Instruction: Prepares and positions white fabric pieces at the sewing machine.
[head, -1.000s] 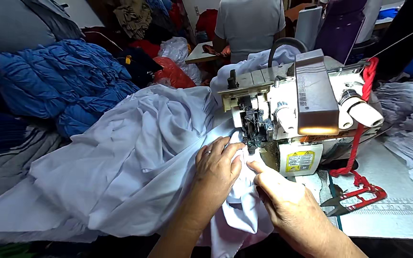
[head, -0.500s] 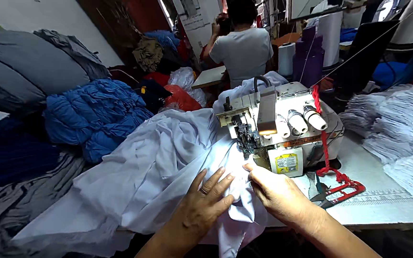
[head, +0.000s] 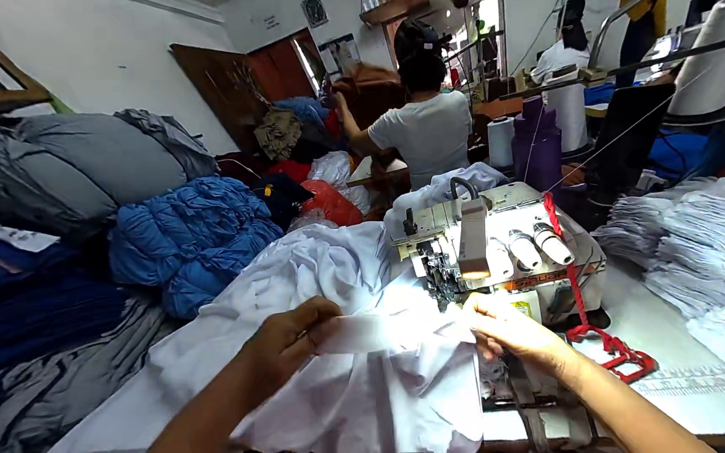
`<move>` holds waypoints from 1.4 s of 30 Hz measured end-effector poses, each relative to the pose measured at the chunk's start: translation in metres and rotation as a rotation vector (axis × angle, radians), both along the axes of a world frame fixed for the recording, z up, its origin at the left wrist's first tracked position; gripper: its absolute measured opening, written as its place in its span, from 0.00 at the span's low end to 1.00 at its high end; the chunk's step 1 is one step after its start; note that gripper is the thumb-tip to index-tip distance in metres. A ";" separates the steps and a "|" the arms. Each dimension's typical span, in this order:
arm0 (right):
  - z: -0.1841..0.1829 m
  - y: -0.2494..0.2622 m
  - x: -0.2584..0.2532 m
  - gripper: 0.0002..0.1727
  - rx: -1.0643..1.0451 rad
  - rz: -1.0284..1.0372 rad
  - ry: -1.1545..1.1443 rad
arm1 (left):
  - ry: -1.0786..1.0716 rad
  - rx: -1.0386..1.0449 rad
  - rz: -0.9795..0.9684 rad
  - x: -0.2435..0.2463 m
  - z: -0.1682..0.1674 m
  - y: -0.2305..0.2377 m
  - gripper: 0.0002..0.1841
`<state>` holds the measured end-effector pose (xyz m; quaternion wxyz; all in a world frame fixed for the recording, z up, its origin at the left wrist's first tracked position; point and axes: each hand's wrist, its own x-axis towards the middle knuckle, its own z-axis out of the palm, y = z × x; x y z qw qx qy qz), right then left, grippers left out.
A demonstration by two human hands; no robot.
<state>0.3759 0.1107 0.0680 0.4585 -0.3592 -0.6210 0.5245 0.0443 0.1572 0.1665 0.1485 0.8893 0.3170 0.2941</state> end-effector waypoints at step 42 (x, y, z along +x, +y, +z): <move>0.024 -0.054 -0.030 0.16 0.657 -0.268 -0.753 | 0.226 0.412 -0.131 -0.023 -0.021 -0.042 0.18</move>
